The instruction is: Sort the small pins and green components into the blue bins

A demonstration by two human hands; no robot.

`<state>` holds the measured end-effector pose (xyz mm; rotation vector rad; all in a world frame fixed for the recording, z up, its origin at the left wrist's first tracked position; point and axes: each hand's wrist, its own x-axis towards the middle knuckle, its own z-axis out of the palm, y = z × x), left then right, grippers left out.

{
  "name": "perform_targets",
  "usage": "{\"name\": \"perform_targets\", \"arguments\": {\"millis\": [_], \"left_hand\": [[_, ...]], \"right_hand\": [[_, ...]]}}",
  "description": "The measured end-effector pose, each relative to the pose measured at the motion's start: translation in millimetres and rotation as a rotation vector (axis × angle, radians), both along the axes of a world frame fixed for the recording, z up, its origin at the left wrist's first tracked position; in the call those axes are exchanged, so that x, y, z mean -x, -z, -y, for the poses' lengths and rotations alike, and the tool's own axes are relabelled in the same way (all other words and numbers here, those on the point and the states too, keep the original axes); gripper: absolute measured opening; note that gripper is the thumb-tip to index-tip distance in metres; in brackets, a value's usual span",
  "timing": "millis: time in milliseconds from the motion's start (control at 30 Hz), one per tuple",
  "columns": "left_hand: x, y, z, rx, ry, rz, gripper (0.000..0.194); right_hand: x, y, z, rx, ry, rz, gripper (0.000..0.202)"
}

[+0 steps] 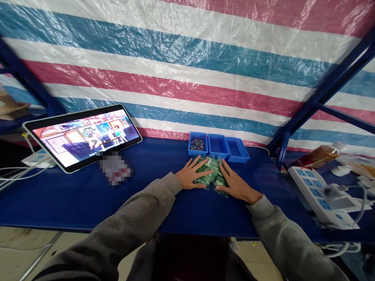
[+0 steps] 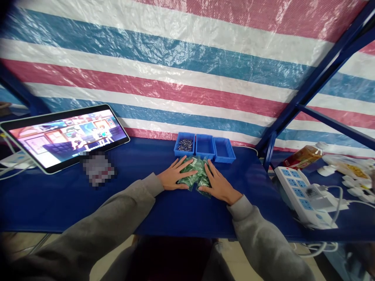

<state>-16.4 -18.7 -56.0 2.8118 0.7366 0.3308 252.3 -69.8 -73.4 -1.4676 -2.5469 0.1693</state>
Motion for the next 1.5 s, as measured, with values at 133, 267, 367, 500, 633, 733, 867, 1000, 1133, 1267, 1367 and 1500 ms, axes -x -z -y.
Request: {"name": "perform_targets", "arguments": {"millis": [133, 267, 367, 500, 633, 733, 867, 1000, 1133, 1267, 1367, 1500], "left_hand": [[2, 0.1, -4, 0.017, 0.01, 0.009, 0.072], [0, 4.5, -4, 0.009, -0.009, 0.019, 0.07], [-2, 8.9, -4, -0.012, -0.041, 0.03, 0.066], [-4, 10.0, -4, -0.027, -0.065, 0.029, 0.065], [-4, 4.9, -2, -0.076, -0.074, 0.053, 0.069], [-4, 0.2, -2, -0.161, -0.122, 0.094, 0.079], [-6, -1.6, -4, -0.174, -0.237, 0.135, 0.102], [-6, 0.8, -9, -0.068, -0.247, 0.108, 0.106], [-5, 1.7, -13, -0.039, -0.22, 0.1, 0.103], [-4, -1.6, -14, -0.036, -0.228, 0.087, 0.105], [-6, -7.2, -11, -0.062, -0.269, 0.11, 0.092], [-8, -13.8, -12, -0.16, -0.385, 0.243, 0.053]], "right_hand": [[2, 5.7, -5, -0.055, 0.003, -0.035, 0.079], [4, 9.1, -13, -0.097, -0.014, -0.094, 0.072], [6, 10.6, -19, -0.128, 0.013, -0.103, 0.068], [9, 10.2, -19, -0.213, 0.054, -0.056, 0.066], [11, 5.0, -13, -0.303, 0.147, -0.003, 0.067], [11, 2.0, -11, -0.388, 0.242, -0.014, 0.083], [9, 4.4, -18, -0.395, 0.359, -0.074, 0.103], [6, 8.4, -25, -0.335, 0.354, -0.127, 0.103], [5, 8.3, -27, -0.313, 0.338, -0.167, 0.1], [6, 7.8, -27, -0.319, 0.317, -0.193, 0.098], [7, 8.3, -27, -0.332, 0.309, -0.214, 0.091], [7, 6.2, -25, -0.355, 0.323, -0.244, 0.075]]}}
